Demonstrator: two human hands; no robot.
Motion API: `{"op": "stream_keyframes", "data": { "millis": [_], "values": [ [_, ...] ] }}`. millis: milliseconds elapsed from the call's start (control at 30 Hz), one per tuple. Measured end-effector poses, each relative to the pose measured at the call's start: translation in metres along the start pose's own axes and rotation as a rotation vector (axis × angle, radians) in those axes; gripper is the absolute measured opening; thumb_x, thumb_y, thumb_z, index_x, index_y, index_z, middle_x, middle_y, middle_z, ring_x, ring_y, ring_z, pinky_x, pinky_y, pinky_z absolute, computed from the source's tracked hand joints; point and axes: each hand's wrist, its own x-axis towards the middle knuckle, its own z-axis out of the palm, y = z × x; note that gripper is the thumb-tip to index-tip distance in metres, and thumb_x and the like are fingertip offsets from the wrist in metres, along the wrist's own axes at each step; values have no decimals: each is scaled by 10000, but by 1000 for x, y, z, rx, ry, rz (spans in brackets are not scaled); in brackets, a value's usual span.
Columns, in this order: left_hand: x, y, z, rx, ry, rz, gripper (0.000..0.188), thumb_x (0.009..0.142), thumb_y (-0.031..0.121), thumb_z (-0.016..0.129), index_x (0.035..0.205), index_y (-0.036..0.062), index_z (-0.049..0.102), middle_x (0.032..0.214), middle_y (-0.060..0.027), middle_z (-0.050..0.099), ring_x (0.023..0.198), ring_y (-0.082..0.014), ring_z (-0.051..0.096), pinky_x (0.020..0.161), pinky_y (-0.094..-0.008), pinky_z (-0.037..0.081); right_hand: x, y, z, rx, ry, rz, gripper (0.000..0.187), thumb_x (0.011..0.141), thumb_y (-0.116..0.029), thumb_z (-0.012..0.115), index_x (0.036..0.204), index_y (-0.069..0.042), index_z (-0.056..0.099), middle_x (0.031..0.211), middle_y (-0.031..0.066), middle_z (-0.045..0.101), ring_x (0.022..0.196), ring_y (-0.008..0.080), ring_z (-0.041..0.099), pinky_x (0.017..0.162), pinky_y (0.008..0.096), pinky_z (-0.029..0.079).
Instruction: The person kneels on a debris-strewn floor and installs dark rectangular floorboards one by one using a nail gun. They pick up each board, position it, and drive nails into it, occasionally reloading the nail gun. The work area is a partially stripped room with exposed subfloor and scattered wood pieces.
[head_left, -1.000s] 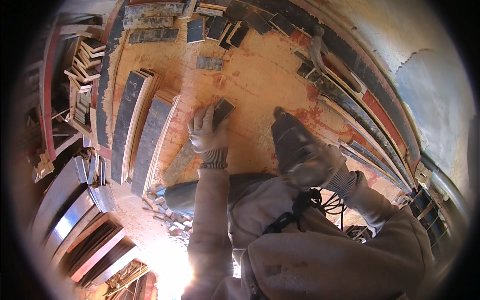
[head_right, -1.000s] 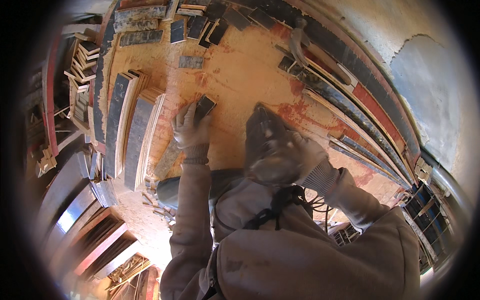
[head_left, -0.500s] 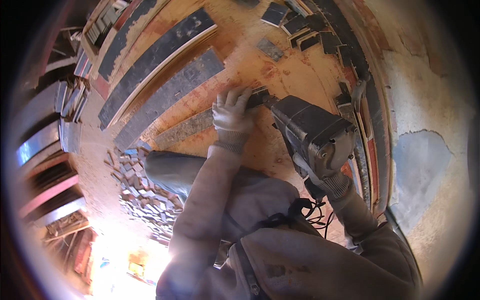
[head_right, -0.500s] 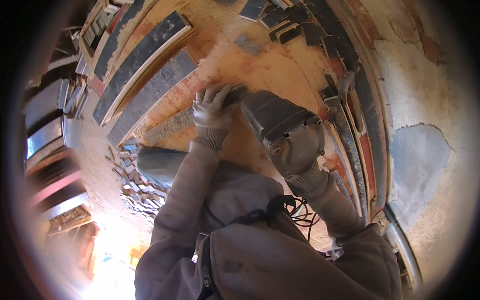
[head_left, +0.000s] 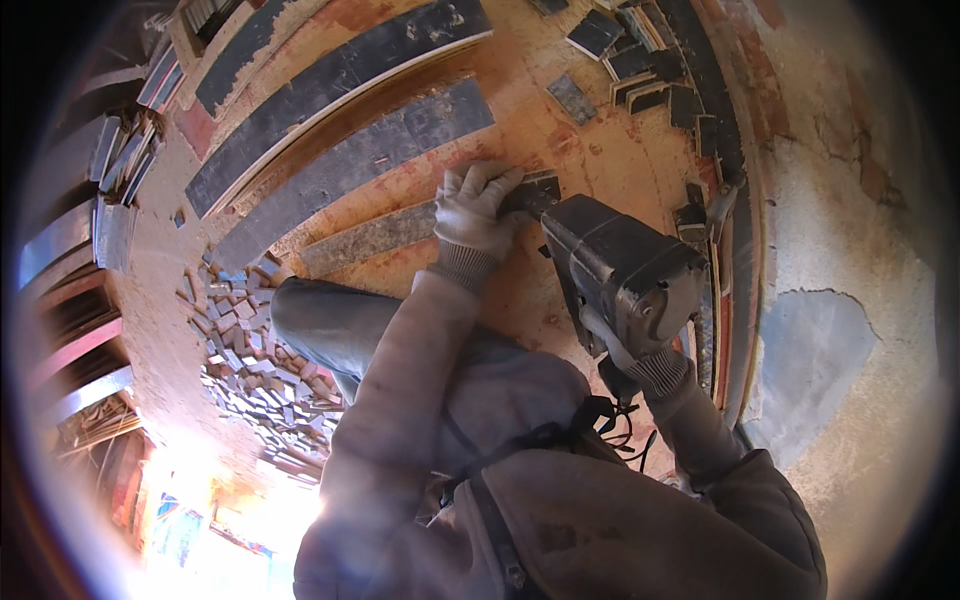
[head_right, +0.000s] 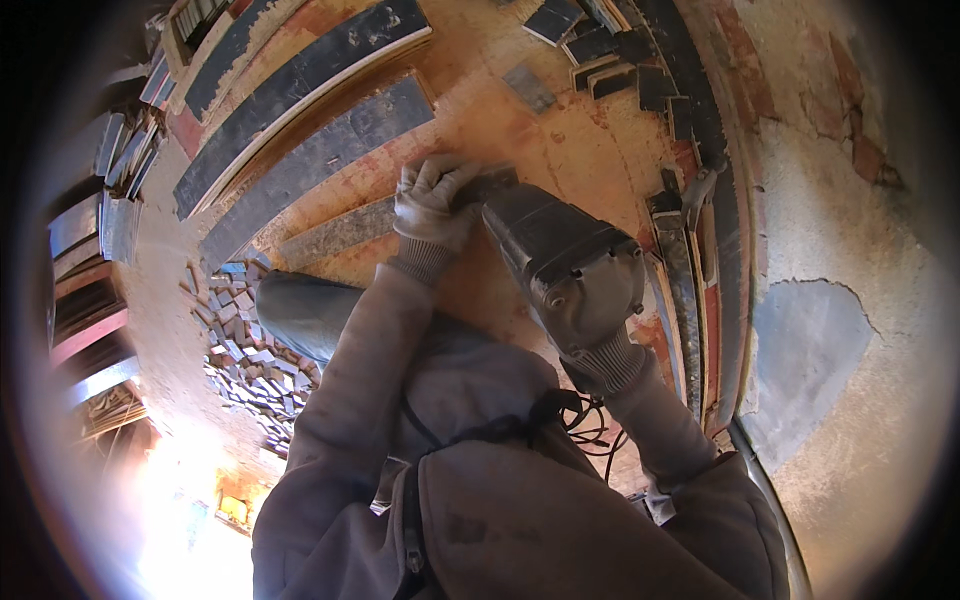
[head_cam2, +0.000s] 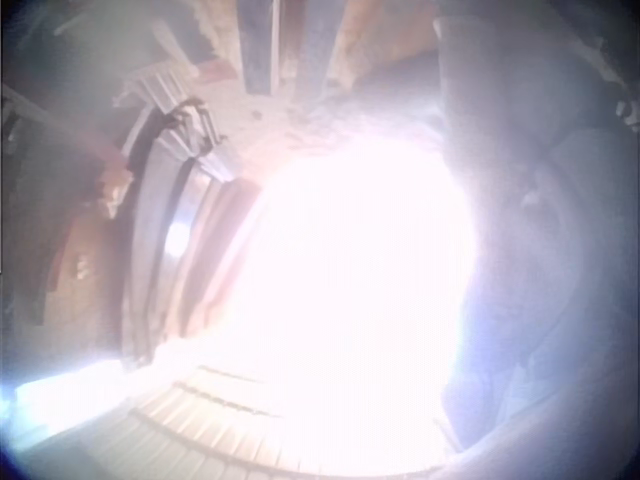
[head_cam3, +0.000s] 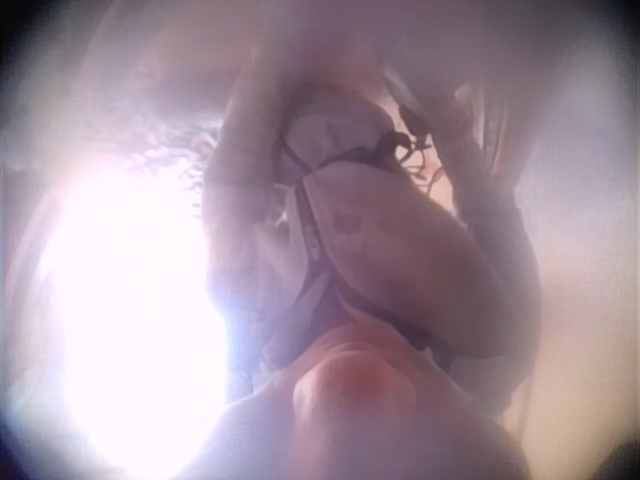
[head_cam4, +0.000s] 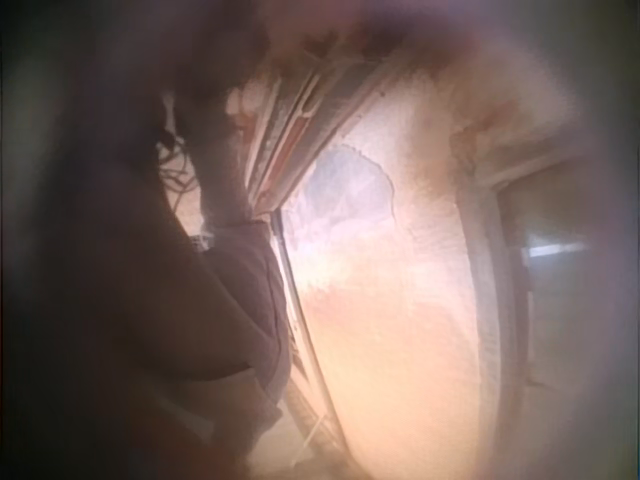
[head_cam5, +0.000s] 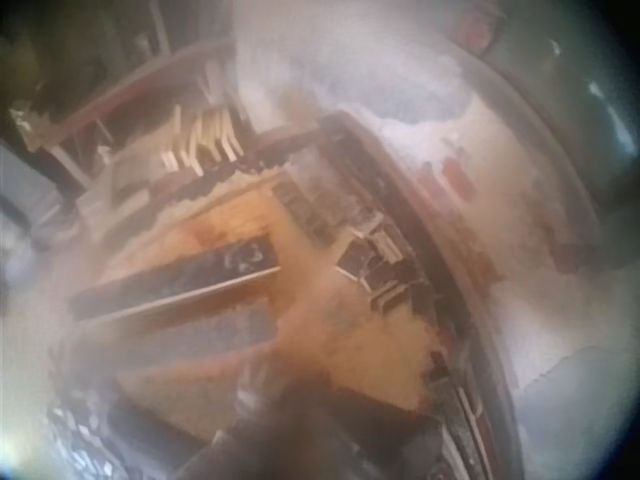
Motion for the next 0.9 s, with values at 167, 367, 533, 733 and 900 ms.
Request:
{"op": "stream_keyframes", "data": {
  "millis": [167, 367, 533, 733, 900],
  "values": [
    [3, 1, -4, -9, 100, 69, 648, 723, 189, 873, 1341, 197, 677, 1306, -62, 642, 1195, -356, 592, 1034, -475, 527, 1, 5, 20, 29, -6, 38, 261, 962, -329, 670, 1059, -90, 707, 1076, 85, 739, 949, 313, 696, 861, 457, 520],
    [-3, -2, -9, 56, 132, 119, 719, 728, 263, 880, 1394, 183, 622, 1330, -95, 623, 1230, -372, 590, 1039, -503, 520, -41, -2, -10, 123, -365, 320, 389, 1008, -239, 645, 1342, -42, 610, 1293, 135, 657, 1142, 317, 644, 995, 451, 501],
    [-21, -26, -31, 286, 61, 13, 562, 772, 311, 843, 1292, 167, 686, 1269, -127, 657, 1201, -378, 620, 975, -533, 541, -72, 31, -21, 366, -468, 530, 470, 1011, -194, 694, 1444, -73, 560, 1194, 56, 613, 933, 160, 534, 788, 328, 450],
    [-16, -42, -37, 468, 153, 300, 401, 859, 352, 761, 1177, 111, 721, 1158, -176, 684, 1125, -408, 654, 942, -540, 548, -133, 83, 26, 370, -375, 647, 357, 978, -213, 743, 1303, -93, 655, 892, 13, 680, 571, 114, 598, 514, 299, 499],
    [-15, -26, -48, 517, 4, 254, 425, 834, 326, 784, 1196, 111, 719, 1190, -144, 672, 1147, -361, 640, 964, -522, 532, -145, 96, 28, 374, -633, 890, 798, 975, -458, 730, 1609, -92, 412, 1595, 191, 476, 1470, 332, 467, 1200, 408, 396]
  ]
}}
